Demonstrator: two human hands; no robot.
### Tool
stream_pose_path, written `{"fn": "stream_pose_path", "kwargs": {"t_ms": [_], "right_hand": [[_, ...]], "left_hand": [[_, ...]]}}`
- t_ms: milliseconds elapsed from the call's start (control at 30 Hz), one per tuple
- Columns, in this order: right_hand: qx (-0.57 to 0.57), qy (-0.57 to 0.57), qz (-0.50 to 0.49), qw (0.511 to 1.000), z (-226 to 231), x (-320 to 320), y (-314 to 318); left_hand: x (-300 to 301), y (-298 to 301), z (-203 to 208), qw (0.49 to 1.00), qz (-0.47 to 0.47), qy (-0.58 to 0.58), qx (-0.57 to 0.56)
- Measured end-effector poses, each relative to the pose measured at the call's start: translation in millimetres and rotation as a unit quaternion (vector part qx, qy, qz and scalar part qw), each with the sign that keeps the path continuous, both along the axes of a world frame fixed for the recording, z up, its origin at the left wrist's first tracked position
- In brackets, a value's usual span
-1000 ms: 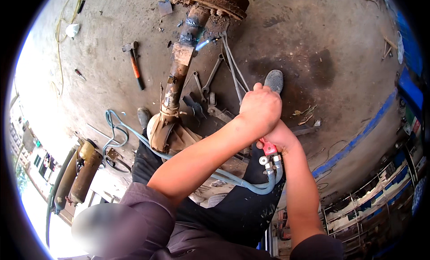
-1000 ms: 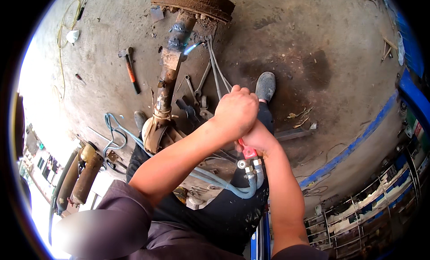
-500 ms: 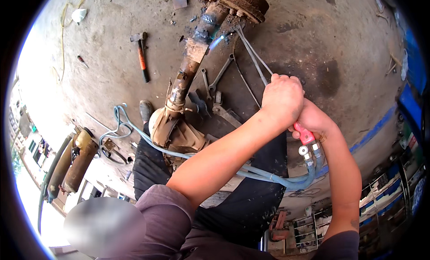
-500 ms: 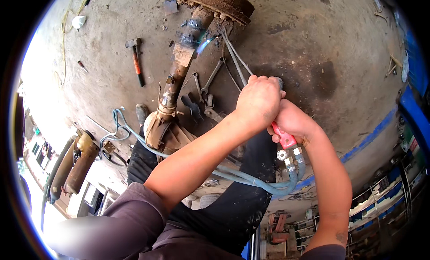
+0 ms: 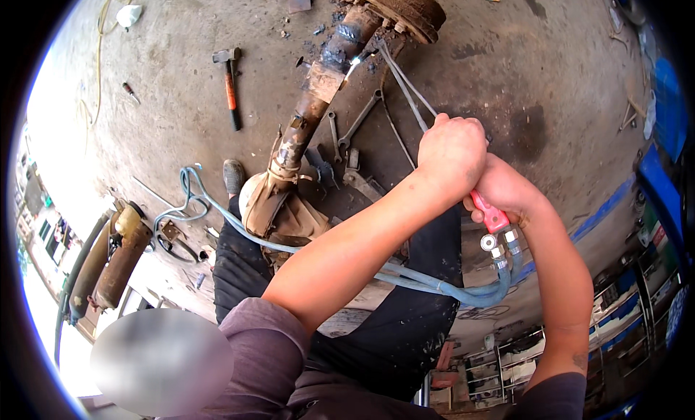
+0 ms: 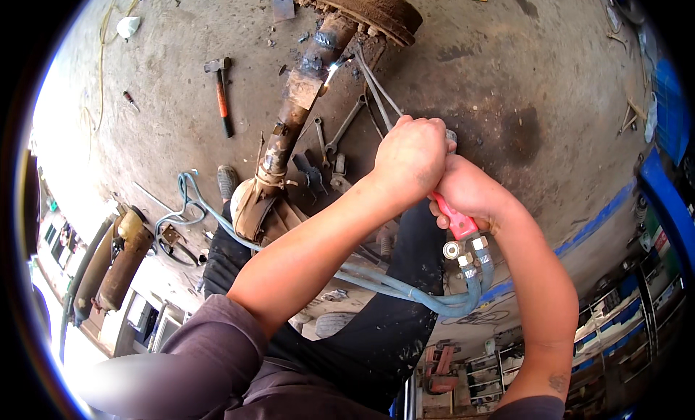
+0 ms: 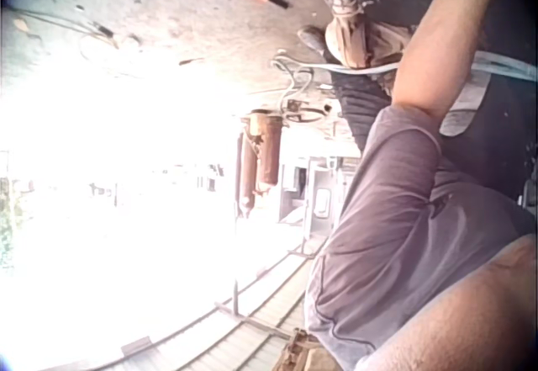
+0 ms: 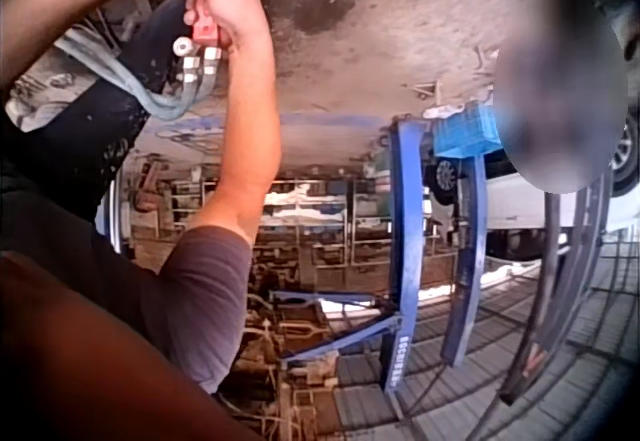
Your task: The person uses a handheld oxy-acetylene cutting torch to sever a section of a rusty metal axle assembly. They ignite the torch, apply the flame to the metal to heat it, and then activate the cutting oxygen to slice through the component, creating sparks and molten slag. The person also uses a hammer to strike the heated metal during the process.
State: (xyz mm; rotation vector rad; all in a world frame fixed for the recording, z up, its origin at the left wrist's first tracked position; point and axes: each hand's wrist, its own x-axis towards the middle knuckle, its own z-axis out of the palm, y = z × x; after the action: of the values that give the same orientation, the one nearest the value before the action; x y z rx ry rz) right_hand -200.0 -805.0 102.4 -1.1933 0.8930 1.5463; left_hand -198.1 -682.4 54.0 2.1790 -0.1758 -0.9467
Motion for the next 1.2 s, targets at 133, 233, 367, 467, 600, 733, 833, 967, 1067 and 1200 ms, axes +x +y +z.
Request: {"fn": "stream_pose_path", "kwargs": {"t_ms": [133,233,367,467,600,733,833,967,1067,1200], "right_hand": [[-0.009,0.001,-0.016,1.000,5,5,0],[0.002,-0.004,-0.010,1.000,-1,4,-5],[-0.010,-0.014,0.008,1.000,10,20,-11],[0.026,-0.009,-0.015,0.999,19,32,-30],[0.034,0.001,-0.019,0.999,25,17,-44],[0.104,-0.039,0.007,0.994,29,-18,-34],[0.162,-0.052,0.029,0.985,30,-26,-36],[0.219,-0.204,0.045,0.953,30,-12,-42],[0.209,-0.313,-0.049,0.925,27,3,-56],[0.200,-0.395,-0.244,0.863,-20,-1,-94]], "left_hand": [[4,-3,5,1.000,-0.002,0.013,0.016],[9,-5,6,1.000,0.006,0.008,0.014],[16,-15,9,1.000,0.019,0.019,0.001],[20,-28,15,0.999,0.032,-0.007,-0.011],[5,-24,39,0.994,0.055,-0.082,-0.045],[-51,48,81,0.945,0.043,-0.263,-0.191],[-122,121,84,0.960,-0.168,-0.025,-0.224],[-192,145,72,0.894,-0.387,0.205,-0.098],[-221,144,47,0.878,-0.360,0.313,0.043],[-200,115,44,0.863,-0.353,0.302,0.198]]}}
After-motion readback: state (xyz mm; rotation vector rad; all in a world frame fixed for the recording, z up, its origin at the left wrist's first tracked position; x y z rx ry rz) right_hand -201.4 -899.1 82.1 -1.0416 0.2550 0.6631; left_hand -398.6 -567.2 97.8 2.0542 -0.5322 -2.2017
